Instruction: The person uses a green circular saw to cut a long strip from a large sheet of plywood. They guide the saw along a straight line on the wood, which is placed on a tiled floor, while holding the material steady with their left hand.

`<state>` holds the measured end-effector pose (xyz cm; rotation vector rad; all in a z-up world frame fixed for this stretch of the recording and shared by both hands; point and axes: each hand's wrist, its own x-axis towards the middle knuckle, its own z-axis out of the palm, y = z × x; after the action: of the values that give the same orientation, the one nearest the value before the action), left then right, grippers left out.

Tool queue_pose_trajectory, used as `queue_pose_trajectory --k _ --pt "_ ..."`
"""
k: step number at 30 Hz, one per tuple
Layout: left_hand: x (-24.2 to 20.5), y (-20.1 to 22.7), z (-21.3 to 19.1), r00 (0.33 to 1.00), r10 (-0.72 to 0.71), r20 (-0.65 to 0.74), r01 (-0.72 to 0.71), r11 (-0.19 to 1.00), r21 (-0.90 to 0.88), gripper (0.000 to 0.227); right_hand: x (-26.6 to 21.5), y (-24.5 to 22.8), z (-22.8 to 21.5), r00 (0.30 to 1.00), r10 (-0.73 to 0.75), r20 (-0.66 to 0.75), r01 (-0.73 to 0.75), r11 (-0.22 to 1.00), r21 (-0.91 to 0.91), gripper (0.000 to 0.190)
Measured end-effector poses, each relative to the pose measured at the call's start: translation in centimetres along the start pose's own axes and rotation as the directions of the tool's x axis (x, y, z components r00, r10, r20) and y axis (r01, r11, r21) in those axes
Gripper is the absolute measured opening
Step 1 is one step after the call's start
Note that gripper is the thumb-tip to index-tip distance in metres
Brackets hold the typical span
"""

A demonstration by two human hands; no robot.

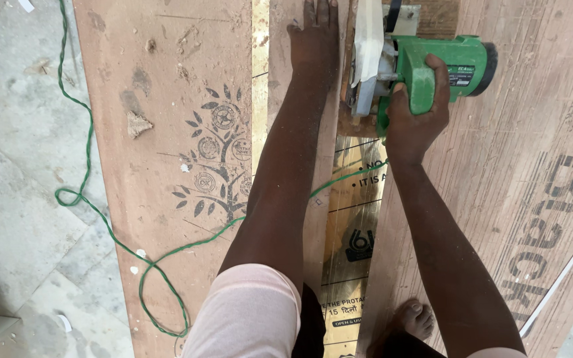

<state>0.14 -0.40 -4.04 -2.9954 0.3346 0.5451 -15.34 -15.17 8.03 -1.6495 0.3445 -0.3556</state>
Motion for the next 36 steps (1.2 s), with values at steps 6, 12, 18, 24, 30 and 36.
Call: queue_pose_trajectory --k 6,12,18,24,30,36 --pt "0.0 0.2 0.7 0.996 -0.015 -0.092 0.014 1.000 -0.017 0.080 0.3 0.3 0.0 0.999 -0.053 0.013 0.053 0.999 0.008 0.055" --pt "-0.2 0.4 0.8 0.993 -0.018 -0.117 0.018 1.000 -0.006 0.078 0.7 0.7 0.0 0.996 -0.088 0.021 0.088 0.996 0.015 0.056" --pt "0.2 0.2 1.0 0.990 -0.003 -0.139 0.001 1.000 -0.014 0.076 1.0 0.9 0.1 0.998 -0.056 0.018 0.055 0.998 0.037 0.055" --pt "-1.3 0.0 -2.1 0.997 0.024 0.068 -0.023 1.000 -0.018 0.109 1.4 1.4 0.0 0.996 -0.084 0.036 0.083 0.996 0.034 0.051" --pt "-0.8 -0.1 -0.6 0.998 0.011 -0.060 -0.015 0.998 -0.065 0.093 1.7 1.5 0.0 0.997 -0.064 0.041 0.060 0.995 0.077 0.052" --pt "0.5 0.0 2.4 0.976 -0.010 -0.217 -0.013 0.994 -0.104 0.067 2.1 1.6 0.1 0.996 -0.078 0.049 0.074 0.993 0.094 0.050"
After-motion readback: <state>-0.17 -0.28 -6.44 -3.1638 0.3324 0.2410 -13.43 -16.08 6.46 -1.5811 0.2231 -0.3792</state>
